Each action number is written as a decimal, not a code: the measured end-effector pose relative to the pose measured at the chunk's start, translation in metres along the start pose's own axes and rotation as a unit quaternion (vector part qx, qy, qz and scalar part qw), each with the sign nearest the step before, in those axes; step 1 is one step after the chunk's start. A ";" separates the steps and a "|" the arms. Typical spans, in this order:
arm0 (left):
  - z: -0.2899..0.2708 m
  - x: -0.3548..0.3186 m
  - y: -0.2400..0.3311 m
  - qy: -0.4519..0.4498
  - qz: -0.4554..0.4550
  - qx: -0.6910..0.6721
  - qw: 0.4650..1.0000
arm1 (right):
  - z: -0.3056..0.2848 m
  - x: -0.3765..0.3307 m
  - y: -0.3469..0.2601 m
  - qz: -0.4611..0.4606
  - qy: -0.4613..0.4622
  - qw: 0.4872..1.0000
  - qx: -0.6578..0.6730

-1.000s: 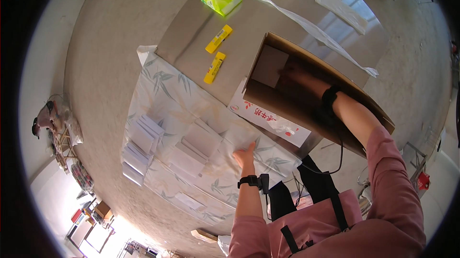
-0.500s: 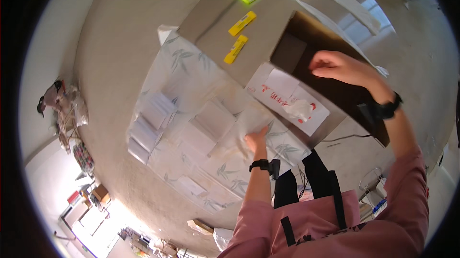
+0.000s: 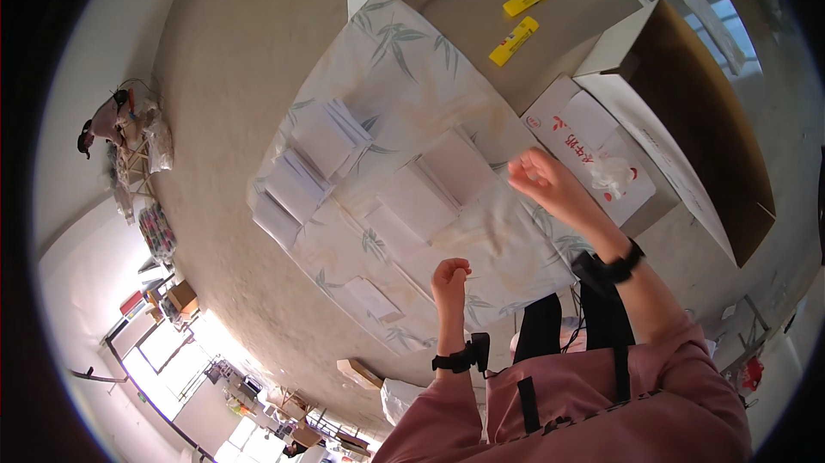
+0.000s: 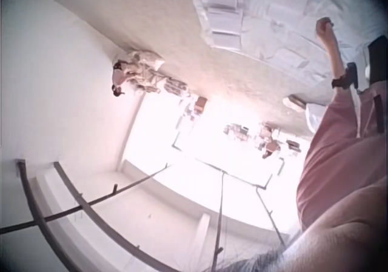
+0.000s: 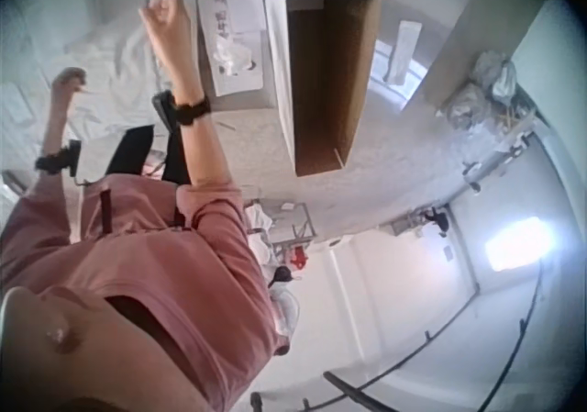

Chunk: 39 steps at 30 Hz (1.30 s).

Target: The person picks up several white rectangular boxes from a table by hand and places them neatly into a larger cardboard shipping container.

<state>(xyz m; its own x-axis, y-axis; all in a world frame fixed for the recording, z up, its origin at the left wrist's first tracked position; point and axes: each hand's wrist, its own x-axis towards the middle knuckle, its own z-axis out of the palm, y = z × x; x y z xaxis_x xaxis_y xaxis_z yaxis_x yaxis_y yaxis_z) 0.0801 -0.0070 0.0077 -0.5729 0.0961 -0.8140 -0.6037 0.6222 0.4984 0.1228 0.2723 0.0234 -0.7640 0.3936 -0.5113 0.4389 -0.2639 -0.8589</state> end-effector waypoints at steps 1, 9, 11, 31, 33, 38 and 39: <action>0.003 0.000 -0.001 -0.005 0.053 -0.015 0.998 | 0.010 0.016 0.021 -0.004 0.029 1.000 -0.004; 0.063 0.027 0.009 -0.014 0.042 -0.322 0.946 | 0.066 0.082 0.057 0.008 0.082 0.986 -0.145; 0.078 0.038 0.012 0.014 0.034 -0.445 0.895 | 0.071 0.085 0.061 0.010 0.078 0.979 -0.189; 0.134 0.038 0.031 0.046 0.102 -0.378 0.919 | 0.051 0.080 0.055 0.064 0.040 0.994 -0.081; 0.136 0.039 0.032 0.121 0.105 -0.301 0.940 | 0.049 0.078 0.052 0.067 0.036 0.993 -0.093; 0.129 0.048 0.040 0.165 0.061 -0.408 0.896 | 0.046 0.073 0.066 0.037 0.073 0.995 -0.056; 0.127 0.052 0.037 0.160 0.058 -0.446 0.878 | 0.049 0.072 0.068 0.042 0.083 0.994 -0.048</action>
<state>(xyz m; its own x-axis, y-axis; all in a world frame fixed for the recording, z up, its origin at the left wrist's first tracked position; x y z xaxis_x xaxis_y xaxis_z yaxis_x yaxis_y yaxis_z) 0.0983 0.1199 -0.0536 -0.6998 -0.1941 -0.6875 -0.6429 -0.2486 0.7245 0.0747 0.2398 -0.0701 -0.6373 0.5153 -0.5729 0.5478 -0.2199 -0.8072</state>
